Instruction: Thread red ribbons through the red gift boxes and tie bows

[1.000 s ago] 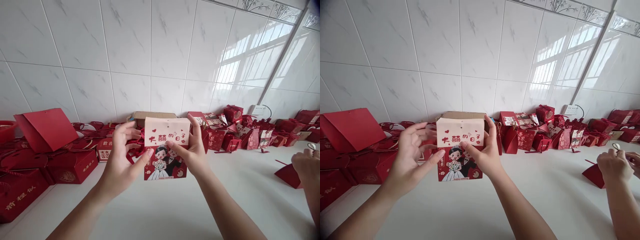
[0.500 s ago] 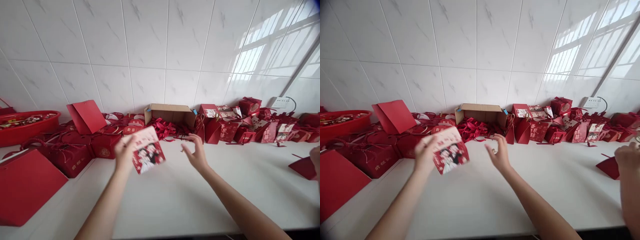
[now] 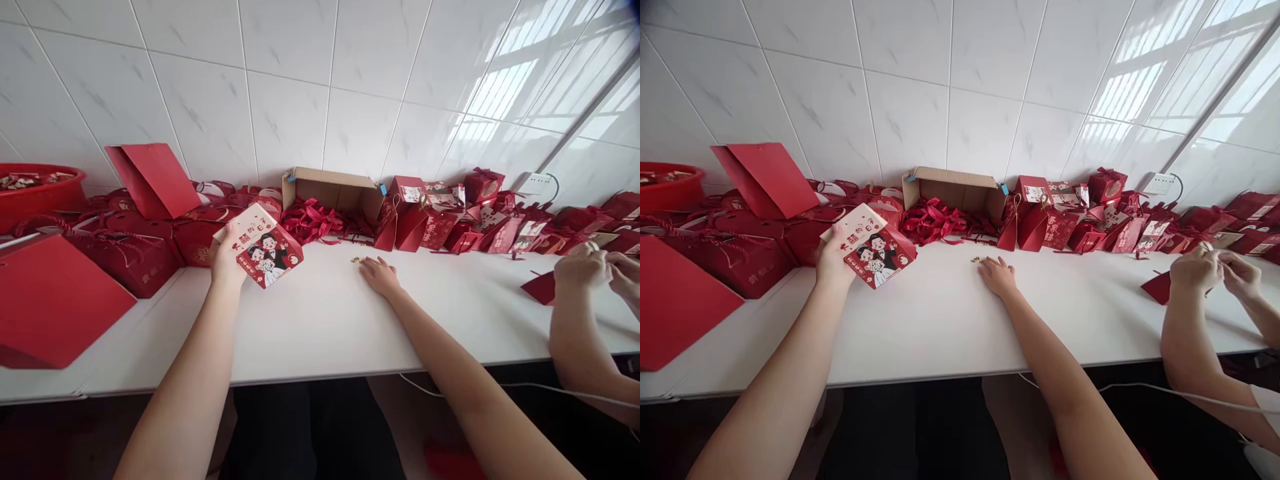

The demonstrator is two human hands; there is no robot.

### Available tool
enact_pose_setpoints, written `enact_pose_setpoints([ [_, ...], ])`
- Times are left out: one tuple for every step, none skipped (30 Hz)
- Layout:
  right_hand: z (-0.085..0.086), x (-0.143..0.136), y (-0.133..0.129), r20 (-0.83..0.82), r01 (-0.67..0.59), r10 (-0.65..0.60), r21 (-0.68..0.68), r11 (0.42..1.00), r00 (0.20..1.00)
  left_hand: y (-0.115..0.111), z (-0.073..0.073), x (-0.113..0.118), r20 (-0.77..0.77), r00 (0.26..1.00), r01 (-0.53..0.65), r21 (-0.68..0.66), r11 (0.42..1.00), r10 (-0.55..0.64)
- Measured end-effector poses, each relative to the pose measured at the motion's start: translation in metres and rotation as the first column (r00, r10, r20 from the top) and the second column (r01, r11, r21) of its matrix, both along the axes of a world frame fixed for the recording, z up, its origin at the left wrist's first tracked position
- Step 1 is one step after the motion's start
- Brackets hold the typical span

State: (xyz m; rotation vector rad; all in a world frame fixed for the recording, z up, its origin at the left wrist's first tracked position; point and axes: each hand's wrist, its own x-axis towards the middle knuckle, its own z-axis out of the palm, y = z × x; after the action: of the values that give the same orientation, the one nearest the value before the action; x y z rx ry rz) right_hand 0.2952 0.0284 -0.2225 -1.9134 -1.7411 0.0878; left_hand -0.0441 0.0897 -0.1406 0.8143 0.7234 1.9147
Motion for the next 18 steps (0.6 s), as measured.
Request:
enact_pose_setpoints([
  [0.000,0.000,0.000,0.012,0.009,-0.009,-0.008,1.000,1.000,0.000,-0.001,0.003,0.010,1.000,0.020,0.002,1.000,-0.020],
  [0.000,0.000,0.000,0.022,0.020,-0.020,-0.009,1.000,1.000,-0.001,-0.002,0.006,0.018,0.999,0.046,0.004,0.999,-0.046],
  [0.000,-0.001,0.000,0.029,0.031,-0.030,-0.007,1.000,0.999,-0.002,-0.002,0.009,0.027,0.997,0.072,0.005,0.997,-0.072],
  [0.000,-0.001,-0.001,0.034,0.040,-0.040,-0.003,0.999,0.999,-0.003,-0.002,0.010,0.035,0.995,0.098,0.008,0.995,-0.099],
  [0.000,0.000,0.000,0.036,0.048,-0.048,0.002,0.999,0.998,-0.004,-0.002,0.012,0.044,0.991,0.124,0.009,0.992,-0.124],
  [-0.001,0.000,0.000,0.036,0.054,-0.054,0.007,0.999,0.998,-0.004,-0.003,0.013,0.054,0.988,0.146,0.011,0.989,-0.146],
  [-0.001,0.001,0.001,0.034,0.057,-0.057,0.013,0.998,0.998,-0.004,-0.004,0.014,0.064,0.984,0.165,0.012,0.986,-0.166],
  [-0.002,0.001,0.002,0.029,0.057,-0.058,0.019,0.998,0.998,-0.004,-0.005,0.015,0.074,0.980,0.182,0.013,0.983,-0.183],
  [-0.003,0.002,0.002,0.022,0.055,-0.055,0.024,0.998,0.998,-0.003,-0.007,0.016,0.081,0.977,0.198,0.013,0.980,-0.199],
  [-0.003,0.004,0.003,0.012,0.050,-0.051,0.030,0.998,0.999,-0.003,-0.008,0.017,0.086,0.973,0.213,0.013,0.977,-0.213],
  [-0.004,0.005,0.003,-0.001,0.045,-0.045,0.035,0.998,0.999,-0.002,-0.008,0.018,0.088,0.970,0.226,0.012,0.974,-0.227],
  [-0.005,0.006,0.003,-0.015,0.041,-0.040,0.040,0.998,0.999,-0.002,-0.009,0.018,0.089,0.967,0.238,0.012,0.971,-0.239],
  [-0.006,0.007,0.003,-0.029,0.039,-0.037,0.045,0.998,0.999,-0.003,-0.009,0.019,0.088,0.965,0.249,0.011,0.968,-0.249],
  [-0.006,0.008,0.002,-0.043,0.039,-0.037,0.048,0.998,0.998,-0.003,-0.009,0.020,0.088,0.962,0.257,0.009,0.966,-0.257],
  [-0.007,0.008,0.001,-0.055,0.040,-0.038,0.051,0.998,0.998,-0.005,-0.009,0.020,0.087,0.961,0.264,0.004,0.965,-0.263],
  [-0.007,0.008,0.000,-0.063,0.042,-0.039,0.052,0.998,0.997,-0.006,-0.008,0.021,0.084,0.959,0.272,-0.002,0.962,-0.270],
  [-0.006,0.007,0.000,-0.068,0.042,-0.039,0.053,0.998,0.997,-0.008,-0.008,0.022,0.079,0.957,0.281,-0.010,0.960,-0.279],
  [-0.005,0.006,-0.001,-0.068,0.041,-0.037,0.054,0.998,0.997,-0.009,-0.007,0.023,0.072,0.954,0.292,-0.018,0.956,-0.290],
])
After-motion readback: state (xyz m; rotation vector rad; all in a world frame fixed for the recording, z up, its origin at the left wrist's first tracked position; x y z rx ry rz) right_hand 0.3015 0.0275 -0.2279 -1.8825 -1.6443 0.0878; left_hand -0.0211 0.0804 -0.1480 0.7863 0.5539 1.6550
